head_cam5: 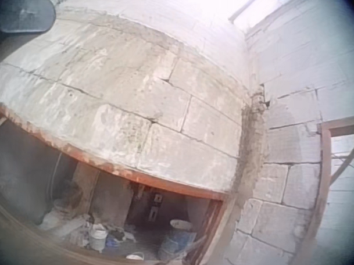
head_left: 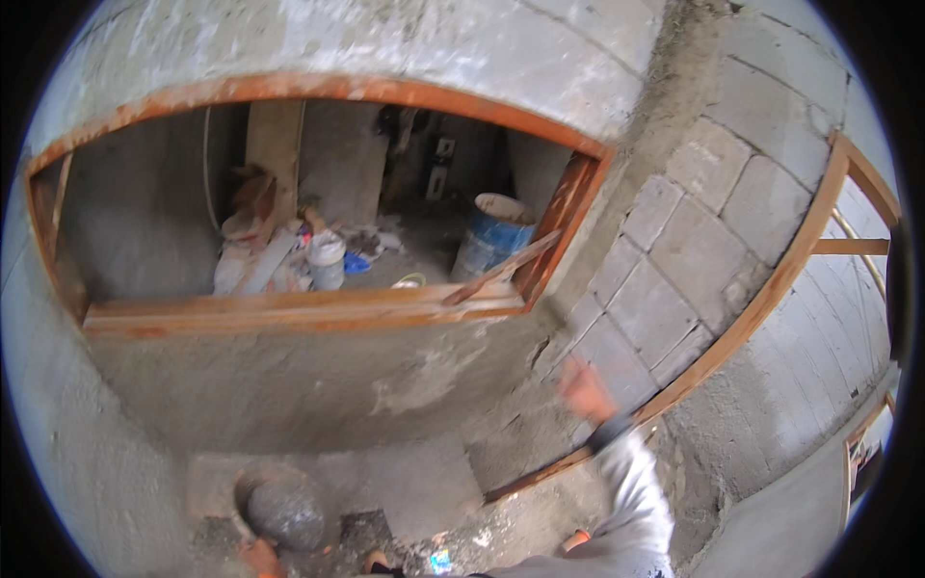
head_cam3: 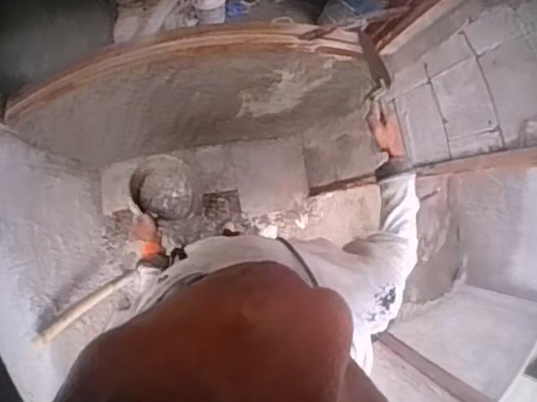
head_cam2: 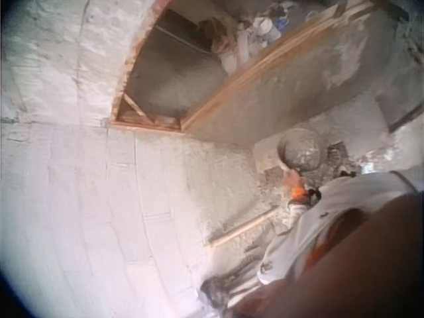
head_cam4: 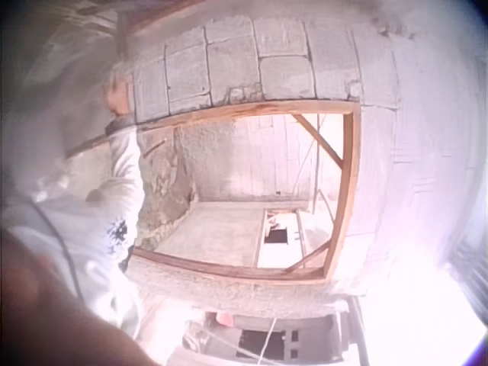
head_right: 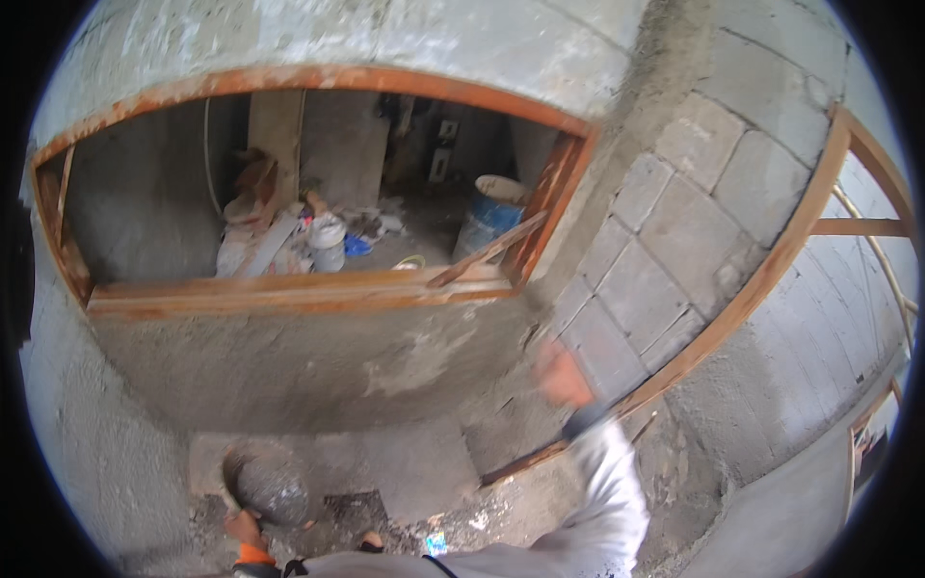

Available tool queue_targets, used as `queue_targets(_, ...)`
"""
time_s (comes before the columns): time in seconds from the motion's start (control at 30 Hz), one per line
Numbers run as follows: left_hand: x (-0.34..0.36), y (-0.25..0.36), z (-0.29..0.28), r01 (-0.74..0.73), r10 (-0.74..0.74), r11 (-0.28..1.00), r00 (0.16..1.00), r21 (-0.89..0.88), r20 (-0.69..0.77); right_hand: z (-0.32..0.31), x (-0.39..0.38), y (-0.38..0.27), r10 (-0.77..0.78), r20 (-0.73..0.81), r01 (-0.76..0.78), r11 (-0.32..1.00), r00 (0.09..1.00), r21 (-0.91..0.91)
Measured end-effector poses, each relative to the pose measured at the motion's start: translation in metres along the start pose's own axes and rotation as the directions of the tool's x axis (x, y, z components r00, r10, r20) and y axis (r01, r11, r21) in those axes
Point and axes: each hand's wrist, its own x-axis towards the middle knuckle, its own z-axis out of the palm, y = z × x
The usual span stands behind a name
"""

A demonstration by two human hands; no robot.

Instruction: The person applies wet concrete mix to a wall and a ledge using a trowel, taking the mix from a bucket and smoothing it over the surfaces.

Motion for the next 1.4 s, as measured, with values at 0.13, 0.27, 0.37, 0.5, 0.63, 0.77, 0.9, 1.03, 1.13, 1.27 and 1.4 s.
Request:
queue_targets(0.13,-0.015,-0.021,0.015,-0.029,0.042,0.994,0.991,-0.105,0.123,0.175,-0.117,-0.179,-0.225,0.560,-0.113,0.855,0.797,0.505)
queue_targets(0.27,-0.023,-0.046,0.010,-0.230,0.209,0.965,0.964,0.127,0.162,0.187,-0.119,-0.295,-0.255,0.703,-0.014,0.936,0.664,0.353)
queue_targets(0.37,-0.074,0.008,0.016,-0.200,0.211,0.977,0.901,-0.070,0.380,0.251,-0.155,-0.294,-0.255,0.744,-0.054,0.930,0.618,0.364)
queue_targets(0.5,-0.073,0.001,0.005,-0.116,0.135,0.991,0.826,-0.068,0.548,0.268,-0.195,-0.317,-0.385,0.843,-0.424,0.738,0.376,0.526)
queue_targets(0.63,-0.068,0.006,-0.013,-0.156,0.146,0.987,0.753,-0.041,0.642,0.206,-0.209,-0.340,-0.400,0.866,-0.749,0.463,0.301,0.474)
queue_targets(0.77,-0.059,0.020,-0.016,-0.087,0.103,0.995,0.706,-0.059,0.701,0.174,-0.251,-0.325,-0.358,0.831,-0.875,0.069,0.426,0.479)
queue_targets(0.9,-0.061,0.048,-0.008,0.032,0.051,0.995,0.668,-0.097,0.743,0.141,-0.256,-0.331,-0.281,0.776,-0.808,0.007,0.565,0.590)
queue_targets(1.03,-0.065,0.060,-0.010,0.070,-0.007,0.996,0.670,-0.054,0.742,0.146,-0.271,-0.339,-0.190,0.787,-0.810,-0.151,0.587,0.567)
queue_targets(1.13,-0.064,0.060,0.003,0.027,0.023,0.998,0.661,-0.054,0.750,0.149,-0.267,-0.333,-0.136,0.801,-0.800,-0.269,0.583,0.537)
queue_targets(1.27,-0.069,0.047,0.028,0.086,0.015,0.992,0.671,-0.098,0.741,0.151,-0.262,-0.317,-0.103,0.804,-0.750,-0.445,0.586,0.490)
queue_targets(1.4,-0.055,0.033,0.045,0.049,0.054,0.990,0.720,-0.129,0.692,0.120,-0.230,-0.270,0.040,0.552,-0.366,-0.709,0.833,0.603)
